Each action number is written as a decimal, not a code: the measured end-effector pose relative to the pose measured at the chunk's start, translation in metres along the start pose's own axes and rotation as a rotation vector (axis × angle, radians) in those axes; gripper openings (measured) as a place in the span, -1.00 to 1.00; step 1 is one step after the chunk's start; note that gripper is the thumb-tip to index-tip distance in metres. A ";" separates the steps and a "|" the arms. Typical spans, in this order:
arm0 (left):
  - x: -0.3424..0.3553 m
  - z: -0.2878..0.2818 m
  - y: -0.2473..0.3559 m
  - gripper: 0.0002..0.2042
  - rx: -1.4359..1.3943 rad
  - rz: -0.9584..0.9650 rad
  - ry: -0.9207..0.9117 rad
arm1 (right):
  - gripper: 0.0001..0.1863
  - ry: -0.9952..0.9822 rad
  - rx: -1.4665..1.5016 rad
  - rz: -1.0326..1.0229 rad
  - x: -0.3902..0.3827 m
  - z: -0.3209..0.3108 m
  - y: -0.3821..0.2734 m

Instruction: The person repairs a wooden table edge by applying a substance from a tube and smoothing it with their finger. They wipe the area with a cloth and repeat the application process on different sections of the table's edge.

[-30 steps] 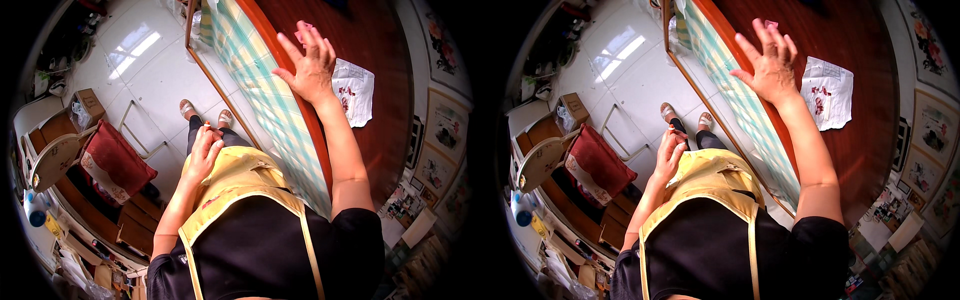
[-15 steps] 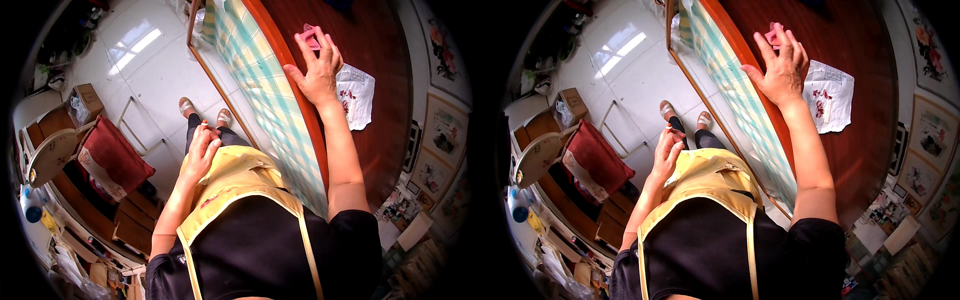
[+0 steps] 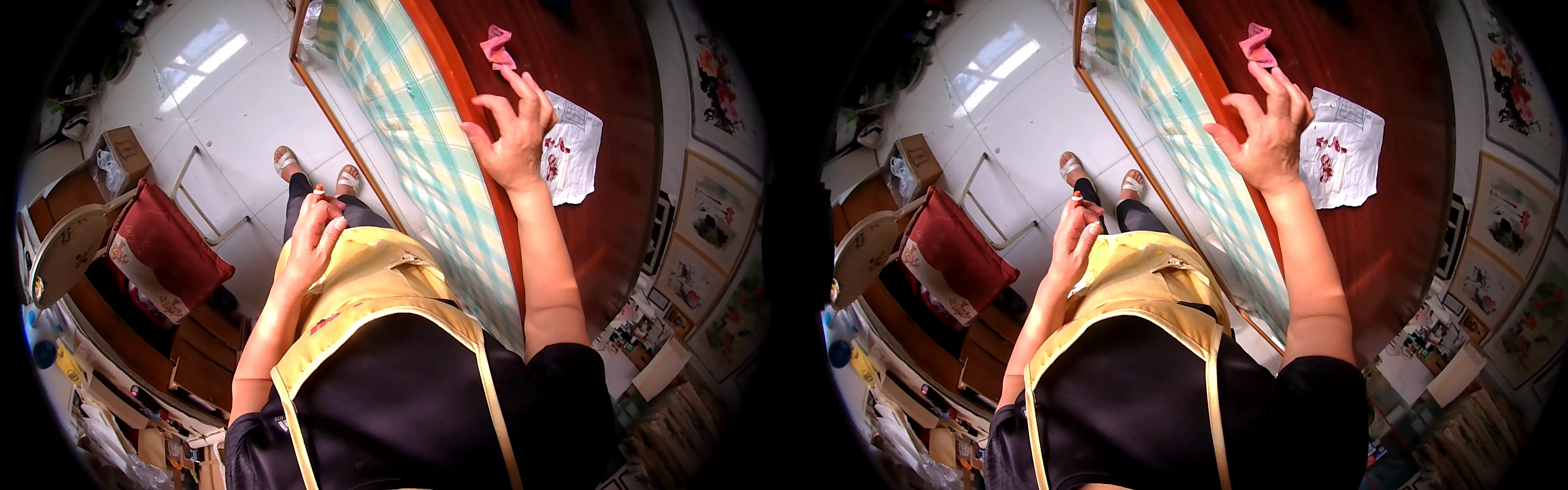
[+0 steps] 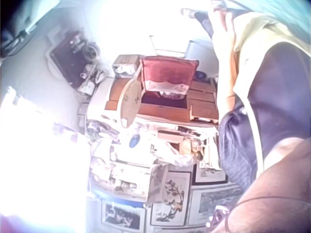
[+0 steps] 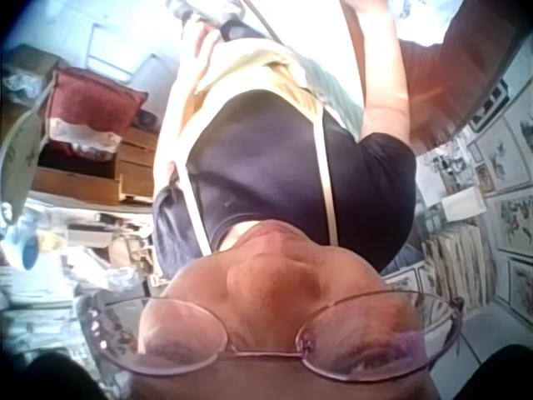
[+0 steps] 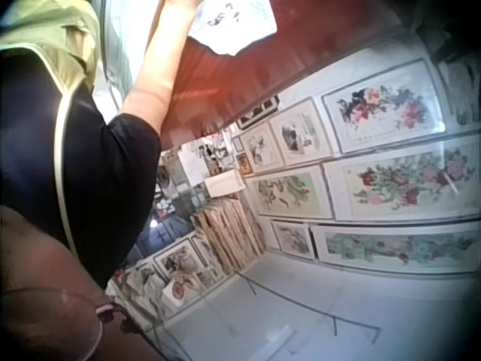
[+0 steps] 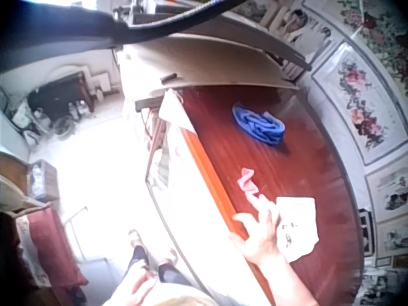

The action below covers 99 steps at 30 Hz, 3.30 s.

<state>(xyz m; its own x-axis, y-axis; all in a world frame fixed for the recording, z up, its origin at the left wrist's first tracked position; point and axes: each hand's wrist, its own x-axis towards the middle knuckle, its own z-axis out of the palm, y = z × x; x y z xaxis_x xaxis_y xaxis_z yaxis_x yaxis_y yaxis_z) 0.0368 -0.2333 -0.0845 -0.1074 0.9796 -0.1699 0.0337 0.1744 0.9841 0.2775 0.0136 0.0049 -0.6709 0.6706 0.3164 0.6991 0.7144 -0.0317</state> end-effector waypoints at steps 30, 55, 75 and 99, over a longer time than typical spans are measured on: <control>-0.012 -0.002 0.062 -0.79 -0.069 0.035 -0.038 | -0.77 0.145 0.611 0.530 -0.066 -0.016 -0.006; 0.113 -0.265 0.067 -0.73 -0.095 -0.134 -0.302 | -0.55 0.011 0.306 0.903 0.018 0.029 -0.236; 0.144 -0.262 0.065 -0.77 -0.059 -0.173 -0.563 | -0.14 0.122 0.502 1.207 0.041 0.028 -0.223; 0.251 -0.171 0.131 -0.80 0.199 0.248 -0.953 | -0.64 0.286 1.136 1.000 0.099 0.017 -0.158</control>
<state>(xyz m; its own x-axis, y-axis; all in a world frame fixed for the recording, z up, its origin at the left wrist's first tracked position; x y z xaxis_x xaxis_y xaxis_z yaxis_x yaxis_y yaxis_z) -0.1556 0.0183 0.0109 0.7625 0.6467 -0.0174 0.1221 -0.1175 0.9855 0.0965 -0.0290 0.0251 0.1033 0.9883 -0.1122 0.1800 -0.1295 -0.9751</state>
